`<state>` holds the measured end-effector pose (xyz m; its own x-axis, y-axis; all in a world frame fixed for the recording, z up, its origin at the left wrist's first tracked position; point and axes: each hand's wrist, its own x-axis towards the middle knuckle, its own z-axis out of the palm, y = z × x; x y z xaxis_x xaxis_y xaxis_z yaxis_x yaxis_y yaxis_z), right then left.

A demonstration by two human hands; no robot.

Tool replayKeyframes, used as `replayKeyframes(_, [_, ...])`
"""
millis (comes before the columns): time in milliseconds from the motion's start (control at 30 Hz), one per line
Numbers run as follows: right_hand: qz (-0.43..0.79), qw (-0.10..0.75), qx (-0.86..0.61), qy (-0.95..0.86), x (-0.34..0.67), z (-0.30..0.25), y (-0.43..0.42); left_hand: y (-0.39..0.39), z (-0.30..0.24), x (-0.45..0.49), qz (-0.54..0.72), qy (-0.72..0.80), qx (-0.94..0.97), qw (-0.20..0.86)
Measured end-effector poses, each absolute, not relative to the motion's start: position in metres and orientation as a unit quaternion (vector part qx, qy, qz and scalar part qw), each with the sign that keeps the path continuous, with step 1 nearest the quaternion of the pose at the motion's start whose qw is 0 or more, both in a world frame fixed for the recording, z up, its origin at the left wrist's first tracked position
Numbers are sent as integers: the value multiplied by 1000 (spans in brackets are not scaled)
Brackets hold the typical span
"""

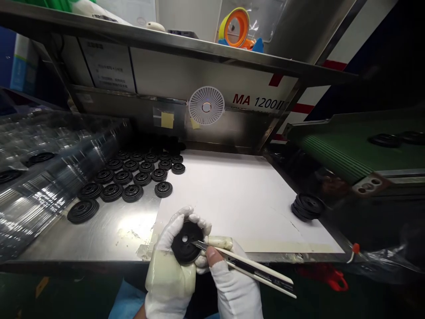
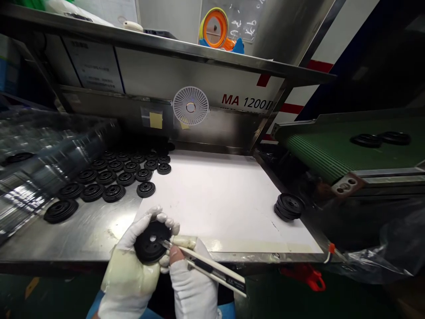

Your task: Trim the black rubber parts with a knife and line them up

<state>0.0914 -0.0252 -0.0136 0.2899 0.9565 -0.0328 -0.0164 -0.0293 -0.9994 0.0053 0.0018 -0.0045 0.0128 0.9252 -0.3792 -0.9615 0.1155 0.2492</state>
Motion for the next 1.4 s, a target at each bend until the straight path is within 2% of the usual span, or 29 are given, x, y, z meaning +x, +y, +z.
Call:
replayKeyframes(500, [397, 536, -586, -460, 97, -28, -21, 1, -15, 4, 652, 218, -44, 725])
replayKeyframes(667, [448, 531, -544, -470, 102, -34, -16, 2, -14, 3, 636, 228, -51, 736])
replayKeyframes(900, [448, 578, -554, -397, 92, -32, -22, 4, -13, 3, 614, 215, -58, 758])
replayKeyframes(1067, [452, 568, -553, -410, 93, -31, -21, 6, -15, 4, 641, 250, -55, 723])
replayKeyframes(1233, [540, 600, -475, -350, 99, -25, -19, 2, -19, -1, 630, 290, 36, 720])
replayKeyframes(1400, [692, 588, -348, -233, 105, -15, -17, -4, -39, -7, 503, 309, 201, 781])
